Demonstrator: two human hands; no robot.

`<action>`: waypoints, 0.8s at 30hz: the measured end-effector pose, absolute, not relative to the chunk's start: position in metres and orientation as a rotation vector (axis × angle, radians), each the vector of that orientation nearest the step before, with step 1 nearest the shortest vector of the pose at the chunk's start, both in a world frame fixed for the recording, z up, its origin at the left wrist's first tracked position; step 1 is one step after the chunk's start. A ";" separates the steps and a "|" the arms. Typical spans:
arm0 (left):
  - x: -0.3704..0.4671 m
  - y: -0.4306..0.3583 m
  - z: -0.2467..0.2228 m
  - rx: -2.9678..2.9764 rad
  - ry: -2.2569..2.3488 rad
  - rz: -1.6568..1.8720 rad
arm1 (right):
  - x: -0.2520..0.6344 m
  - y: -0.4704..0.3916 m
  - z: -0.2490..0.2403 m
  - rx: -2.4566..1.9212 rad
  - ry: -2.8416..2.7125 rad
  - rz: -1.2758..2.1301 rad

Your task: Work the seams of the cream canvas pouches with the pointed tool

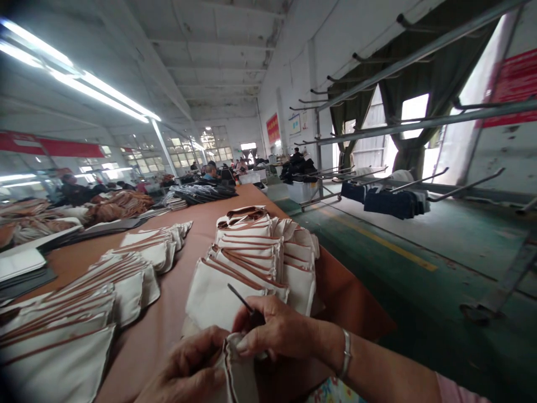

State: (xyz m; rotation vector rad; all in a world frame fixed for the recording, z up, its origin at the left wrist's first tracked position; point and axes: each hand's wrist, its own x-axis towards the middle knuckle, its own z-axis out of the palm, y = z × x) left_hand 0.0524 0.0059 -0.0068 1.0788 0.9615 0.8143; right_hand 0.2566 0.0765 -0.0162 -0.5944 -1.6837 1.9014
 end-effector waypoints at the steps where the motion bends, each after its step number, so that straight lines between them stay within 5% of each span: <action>1: 0.051 0.008 -0.007 1.089 0.976 0.802 | 0.257 0.077 -0.017 -0.602 -1.700 1.868; 11: 0.057 0.015 -0.019 1.124 1.098 0.795 | 0.264 0.079 -0.030 -0.647 -1.764 1.663; 24: 0.082 0.005 -0.016 1.076 1.207 0.838 | 0.264 0.076 -0.031 -0.770 -1.718 1.857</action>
